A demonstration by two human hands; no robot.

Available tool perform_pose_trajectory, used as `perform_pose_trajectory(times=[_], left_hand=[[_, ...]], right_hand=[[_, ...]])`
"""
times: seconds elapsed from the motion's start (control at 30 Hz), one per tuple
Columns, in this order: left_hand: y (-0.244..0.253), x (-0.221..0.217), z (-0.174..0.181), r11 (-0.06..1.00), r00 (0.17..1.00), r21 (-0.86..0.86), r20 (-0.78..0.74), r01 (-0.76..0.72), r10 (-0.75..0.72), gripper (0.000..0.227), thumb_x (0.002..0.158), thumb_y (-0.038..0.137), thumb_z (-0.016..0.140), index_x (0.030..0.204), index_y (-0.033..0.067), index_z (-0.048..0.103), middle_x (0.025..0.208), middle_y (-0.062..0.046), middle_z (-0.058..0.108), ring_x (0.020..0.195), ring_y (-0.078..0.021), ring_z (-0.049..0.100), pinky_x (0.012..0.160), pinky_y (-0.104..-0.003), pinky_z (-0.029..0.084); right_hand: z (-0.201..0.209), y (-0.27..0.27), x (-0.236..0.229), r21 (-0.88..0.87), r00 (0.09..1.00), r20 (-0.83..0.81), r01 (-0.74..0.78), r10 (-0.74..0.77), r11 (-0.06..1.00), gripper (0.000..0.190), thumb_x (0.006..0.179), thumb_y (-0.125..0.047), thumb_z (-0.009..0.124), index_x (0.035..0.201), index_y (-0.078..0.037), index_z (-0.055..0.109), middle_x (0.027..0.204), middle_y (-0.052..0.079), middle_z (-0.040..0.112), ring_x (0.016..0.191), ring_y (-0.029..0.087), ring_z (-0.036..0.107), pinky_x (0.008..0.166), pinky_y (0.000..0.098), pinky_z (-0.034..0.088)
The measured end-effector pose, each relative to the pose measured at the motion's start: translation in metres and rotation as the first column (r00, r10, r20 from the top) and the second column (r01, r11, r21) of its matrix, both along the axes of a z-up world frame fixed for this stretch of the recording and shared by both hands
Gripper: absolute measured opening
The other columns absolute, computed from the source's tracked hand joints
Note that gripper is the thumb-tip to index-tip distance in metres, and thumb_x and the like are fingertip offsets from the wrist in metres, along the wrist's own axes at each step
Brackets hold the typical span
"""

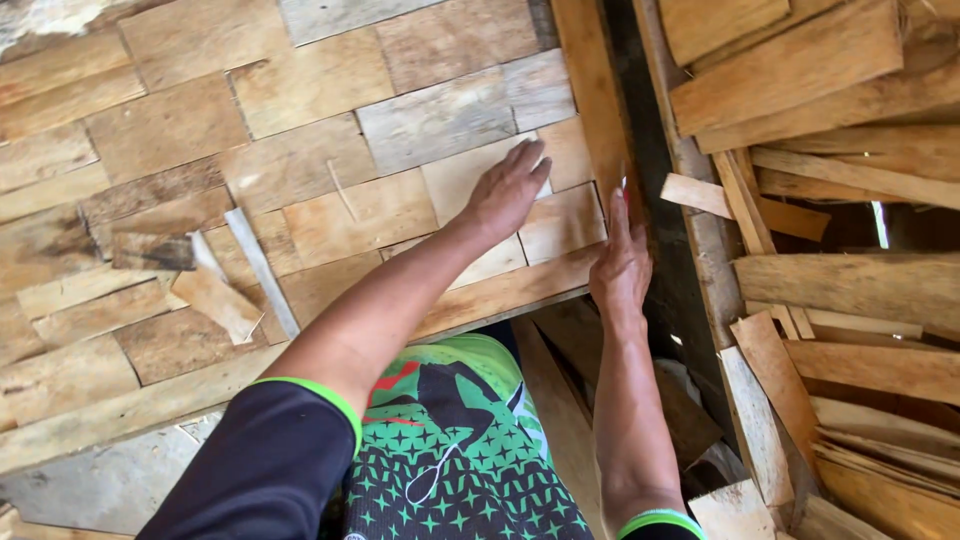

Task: Fitting and trimming small wooden planks to create a decorative surface or panel.

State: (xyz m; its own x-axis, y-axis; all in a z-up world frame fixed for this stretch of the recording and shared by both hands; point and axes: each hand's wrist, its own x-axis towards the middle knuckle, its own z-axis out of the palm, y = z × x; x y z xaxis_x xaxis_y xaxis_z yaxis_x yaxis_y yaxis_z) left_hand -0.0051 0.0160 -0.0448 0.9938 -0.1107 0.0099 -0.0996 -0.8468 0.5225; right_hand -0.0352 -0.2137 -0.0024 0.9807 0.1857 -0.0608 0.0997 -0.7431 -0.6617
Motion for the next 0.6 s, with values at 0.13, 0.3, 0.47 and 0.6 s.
perform_pose_trajectory(times=[0.13,0.3,0.47,0.6], left_hand=[[-0.038,0.022,-0.021,0.970,0.985,0.171,-0.009,0.173,-0.174,0.046,0.094,0.003,0.054,0.139,-0.0032,0.057,0.157,-0.024,0.041,0.147,-0.0393,0.039,0.117,-0.045,0.043],[-0.051,0.036,-0.017,0.934,0.974,0.286,0.012,0.213,-0.226,0.053,0.091,0.008,0.057,0.142,-0.0048,0.054,0.158,-0.026,0.037,0.147,-0.0424,0.037,0.119,-0.044,0.040],[-0.052,0.042,-0.001,0.965,0.971,0.179,-0.177,0.189,-0.158,0.058,0.091,0.023,0.062,0.140,-0.0080,0.051,0.153,-0.029,0.036,0.145,-0.0460,0.034,0.117,-0.048,0.039],[-0.054,0.041,-0.020,0.954,0.978,0.229,-0.124,0.194,-0.169,0.052,0.092,0.011,0.056,0.141,-0.0080,0.053,0.155,-0.029,0.037,0.146,-0.0461,0.035,0.116,-0.047,0.042]], right_hand=[[-0.031,-0.020,0.023,-0.236,0.991,0.120,-0.024,0.053,0.972,0.084,0.085,0.012,0.054,0.158,-0.027,0.043,0.134,0.032,0.058,0.111,0.051,0.063,0.089,0.0543,0.056],[-0.030,-0.009,0.054,-0.151,0.969,0.215,-0.087,0.119,0.985,0.087,0.077,0.010,0.057,0.155,-0.025,0.045,0.141,0.038,0.051,0.116,0.054,0.060,0.090,0.0528,0.056],[-0.023,0.008,0.082,-0.198,0.971,-0.224,-0.128,0.082,0.972,0.071,0.102,-0.003,0.055,0.165,-0.024,0.030,0.135,0.025,0.063,0.110,0.048,0.065,0.091,0.0561,0.052],[-0.042,0.008,0.088,-0.071,0.985,0.021,-0.172,0.174,0.983,0.073,0.094,0.005,0.054,0.160,-0.018,0.035,0.138,0.025,0.063,0.116,0.046,0.066,0.094,0.0517,0.055]])
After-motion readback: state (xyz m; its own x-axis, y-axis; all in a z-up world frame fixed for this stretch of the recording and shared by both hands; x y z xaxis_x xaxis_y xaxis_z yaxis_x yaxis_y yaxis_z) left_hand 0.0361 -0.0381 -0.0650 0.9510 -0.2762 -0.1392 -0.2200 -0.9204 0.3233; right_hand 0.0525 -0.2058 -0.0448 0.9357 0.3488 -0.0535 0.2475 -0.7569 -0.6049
